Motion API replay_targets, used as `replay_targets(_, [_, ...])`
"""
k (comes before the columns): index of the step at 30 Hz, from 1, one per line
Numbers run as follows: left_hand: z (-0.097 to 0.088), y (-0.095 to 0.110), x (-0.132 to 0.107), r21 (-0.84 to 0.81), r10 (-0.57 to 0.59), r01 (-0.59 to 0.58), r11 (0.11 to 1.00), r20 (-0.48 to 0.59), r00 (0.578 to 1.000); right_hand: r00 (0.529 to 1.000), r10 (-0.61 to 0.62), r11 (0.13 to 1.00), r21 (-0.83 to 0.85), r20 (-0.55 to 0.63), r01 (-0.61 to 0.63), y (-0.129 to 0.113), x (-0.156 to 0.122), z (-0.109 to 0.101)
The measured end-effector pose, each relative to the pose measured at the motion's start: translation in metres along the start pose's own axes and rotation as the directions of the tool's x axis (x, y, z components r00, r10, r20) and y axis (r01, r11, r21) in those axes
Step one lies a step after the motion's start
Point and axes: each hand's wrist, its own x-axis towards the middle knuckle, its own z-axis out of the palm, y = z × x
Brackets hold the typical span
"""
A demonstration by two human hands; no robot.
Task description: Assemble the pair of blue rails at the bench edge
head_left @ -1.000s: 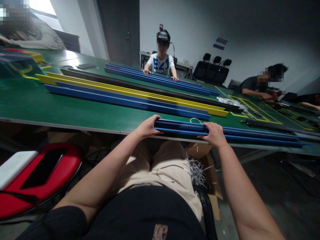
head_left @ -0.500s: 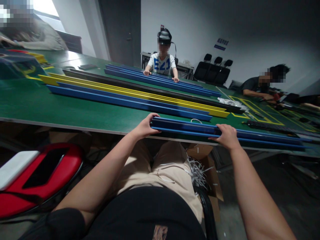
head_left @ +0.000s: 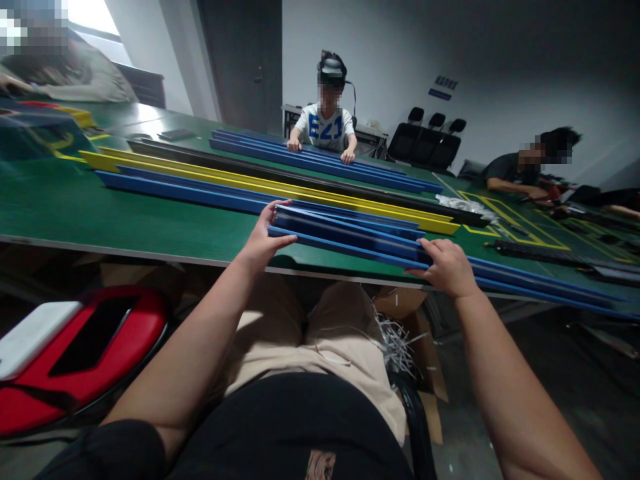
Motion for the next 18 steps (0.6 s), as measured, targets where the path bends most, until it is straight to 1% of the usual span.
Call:
replay_targets(3, [-0.011, -0.004, 0.005, 0.045, -0.004, 0.004, 0.999, -0.011, 1.000, 1.000, 0.000, 1.000, -0.006, 0.005, 0.000, -0.010, 0.002, -0.001])
replay_targets(8, [-0.027, -0.016, 0.005, 0.165, -0.096, 0.089, 0.982, 0.035, 0.995, 0.999, -0.040, 0.999, -0.004, 0.001, 0.040, -0.016, 0.003, 0.009])
replay_targets(11, [-0.041, -0.015, 0.007, 0.251, -0.144, 0.117, 0.961, 0.092, 0.985, 0.998, -0.063, 0.998, 0.007, 0.021, 0.063, -0.018, 0.004, 0.015])
replay_targets(13, [-0.049, -0.005, 0.011, 0.366, -0.137, 0.074, 0.928, 0.150, 0.979, 0.998, -0.060, 0.998, 0.011, 0.035, 0.060, -0.021, 0.005, 0.019])
replay_targets(15, [-0.049, 0.011, 0.015, 0.517, -0.078, -0.034, 0.855, 0.192, 0.978, 0.998, -0.053, 0.999, 0.012, 0.045, 0.052, -0.023, 0.005, 0.022])
replay_targets(16, [-0.043, 0.020, 0.017, 0.588, -0.036, -0.101, 0.803, 0.217, 0.976, 0.998, -0.049, 0.999, 0.011, 0.050, 0.048, -0.024, 0.005, 0.023])
replay_targets(17, [-0.033, 0.029, 0.018, 0.642, 0.002, -0.154, 0.751, 0.231, 0.973, 0.998, -0.045, 0.999, 0.008, 0.054, 0.045, -0.025, 0.005, 0.024])
replay_targets(18, [-0.019, 0.038, 0.019, 0.675, 0.018, -0.204, 0.709, 0.272, 0.962, 0.997, -0.043, 0.999, 0.003, 0.057, 0.043, -0.026, 0.006, 0.026])
